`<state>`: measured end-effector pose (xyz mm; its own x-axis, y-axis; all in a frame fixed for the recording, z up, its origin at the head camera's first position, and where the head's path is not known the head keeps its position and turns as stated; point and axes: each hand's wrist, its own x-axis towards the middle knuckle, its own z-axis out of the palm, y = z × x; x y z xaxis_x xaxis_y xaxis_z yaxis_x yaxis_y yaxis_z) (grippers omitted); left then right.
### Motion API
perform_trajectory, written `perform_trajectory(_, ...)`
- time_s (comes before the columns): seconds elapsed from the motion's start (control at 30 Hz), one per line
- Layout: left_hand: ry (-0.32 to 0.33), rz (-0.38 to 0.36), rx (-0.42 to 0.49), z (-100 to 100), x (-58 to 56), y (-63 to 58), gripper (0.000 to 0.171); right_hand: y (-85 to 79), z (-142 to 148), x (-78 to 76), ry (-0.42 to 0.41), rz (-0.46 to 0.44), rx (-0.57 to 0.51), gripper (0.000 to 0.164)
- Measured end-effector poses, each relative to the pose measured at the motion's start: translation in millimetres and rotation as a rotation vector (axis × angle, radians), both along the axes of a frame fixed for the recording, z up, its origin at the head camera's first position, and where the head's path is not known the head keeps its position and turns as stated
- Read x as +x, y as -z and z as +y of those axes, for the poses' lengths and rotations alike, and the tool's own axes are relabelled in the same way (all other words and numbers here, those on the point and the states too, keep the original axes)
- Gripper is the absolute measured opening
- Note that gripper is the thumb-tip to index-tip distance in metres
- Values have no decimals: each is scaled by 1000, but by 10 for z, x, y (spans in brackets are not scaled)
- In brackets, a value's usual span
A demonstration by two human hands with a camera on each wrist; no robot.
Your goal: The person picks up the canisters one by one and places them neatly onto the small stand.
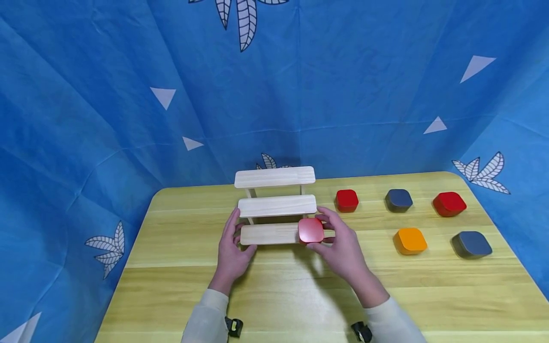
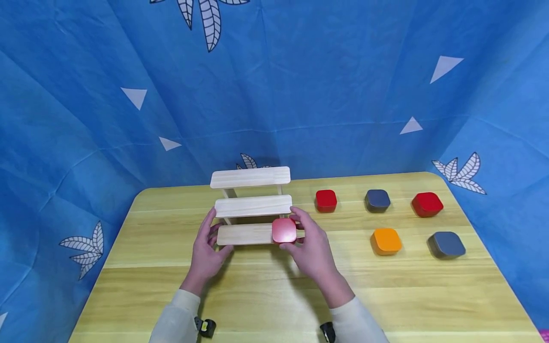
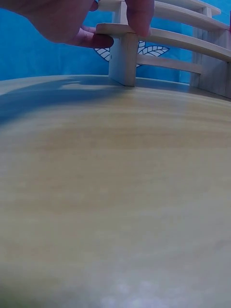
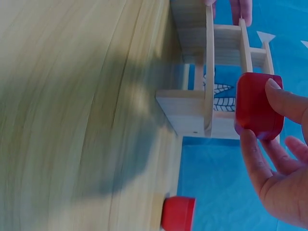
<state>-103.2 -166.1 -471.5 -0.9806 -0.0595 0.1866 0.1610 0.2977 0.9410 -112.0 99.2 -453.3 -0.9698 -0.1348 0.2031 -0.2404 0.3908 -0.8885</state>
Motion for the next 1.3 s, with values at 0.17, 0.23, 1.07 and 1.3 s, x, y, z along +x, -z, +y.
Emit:
perform_trajectory(0.17,4,10,4,-5,1,4,99,-14,-59,2,-10,-2,4,85)
perform_trajectory(0.23,6,14,4,-8,0,8,98,-16,-78,1,-15,3,11,86)
perform_trajectory(1.07,15,25,16,-16,-6,17,98,15,-304,-34,-54,20,-20,86)
perform_trajectory(1.3,19,19,15,-26,-8,26,98,27,-371,-43,-60,13,-20,85)
